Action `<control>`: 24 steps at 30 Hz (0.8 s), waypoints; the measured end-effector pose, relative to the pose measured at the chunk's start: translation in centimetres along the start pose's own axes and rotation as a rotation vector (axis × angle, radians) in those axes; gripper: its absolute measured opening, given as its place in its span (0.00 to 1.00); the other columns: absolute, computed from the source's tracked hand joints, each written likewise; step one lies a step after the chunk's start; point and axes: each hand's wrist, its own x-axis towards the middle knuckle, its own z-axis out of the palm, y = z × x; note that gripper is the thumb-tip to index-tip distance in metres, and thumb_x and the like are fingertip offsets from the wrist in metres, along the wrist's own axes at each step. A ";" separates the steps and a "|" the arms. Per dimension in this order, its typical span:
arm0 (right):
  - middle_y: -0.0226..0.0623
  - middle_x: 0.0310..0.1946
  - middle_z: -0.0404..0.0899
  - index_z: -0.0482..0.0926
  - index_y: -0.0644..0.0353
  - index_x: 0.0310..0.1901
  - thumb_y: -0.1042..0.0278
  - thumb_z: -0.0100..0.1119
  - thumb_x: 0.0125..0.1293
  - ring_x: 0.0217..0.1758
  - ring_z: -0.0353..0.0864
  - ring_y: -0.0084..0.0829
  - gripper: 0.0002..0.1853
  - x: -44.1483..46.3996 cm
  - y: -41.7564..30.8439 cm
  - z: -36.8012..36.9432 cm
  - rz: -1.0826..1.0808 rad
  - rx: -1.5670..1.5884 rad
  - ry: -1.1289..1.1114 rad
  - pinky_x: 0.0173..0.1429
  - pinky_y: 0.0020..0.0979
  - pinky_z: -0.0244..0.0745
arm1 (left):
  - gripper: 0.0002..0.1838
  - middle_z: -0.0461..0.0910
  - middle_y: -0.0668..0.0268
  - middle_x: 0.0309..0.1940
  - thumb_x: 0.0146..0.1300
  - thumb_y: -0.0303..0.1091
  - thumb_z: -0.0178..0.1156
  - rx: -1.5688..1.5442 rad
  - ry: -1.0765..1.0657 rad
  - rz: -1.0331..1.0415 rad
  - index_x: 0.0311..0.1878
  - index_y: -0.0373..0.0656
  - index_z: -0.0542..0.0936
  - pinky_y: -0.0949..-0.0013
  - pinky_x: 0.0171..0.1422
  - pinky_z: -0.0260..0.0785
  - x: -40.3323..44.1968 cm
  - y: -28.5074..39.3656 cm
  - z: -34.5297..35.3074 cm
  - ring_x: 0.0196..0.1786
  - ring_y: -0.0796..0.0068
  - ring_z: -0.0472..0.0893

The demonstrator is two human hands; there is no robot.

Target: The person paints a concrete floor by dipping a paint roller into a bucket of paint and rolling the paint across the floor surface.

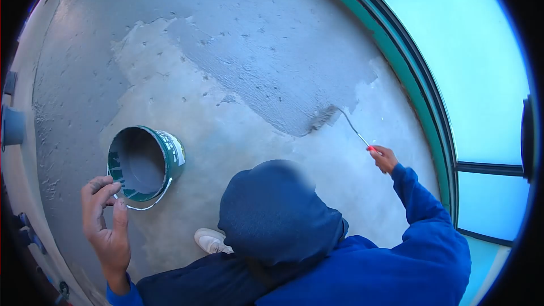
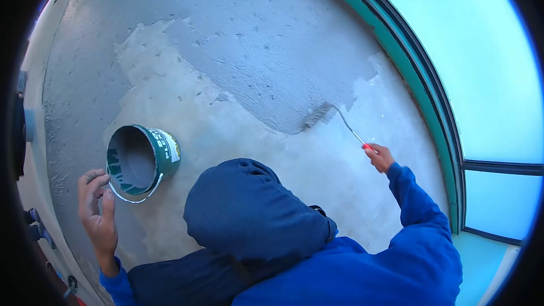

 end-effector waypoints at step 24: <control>0.51 0.33 0.83 0.83 0.61 0.42 0.48 0.52 0.63 0.38 0.83 0.51 0.23 31.8 -41.2 19.9 -0.698 -0.482 0.309 0.45 0.45 0.76 | 0.10 0.75 0.55 0.46 0.59 0.27 0.60 0.117 0.114 -0.005 0.44 0.36 0.80 0.68 0.47 0.69 -1.1 2.5 -1.5 0.49 0.64 0.75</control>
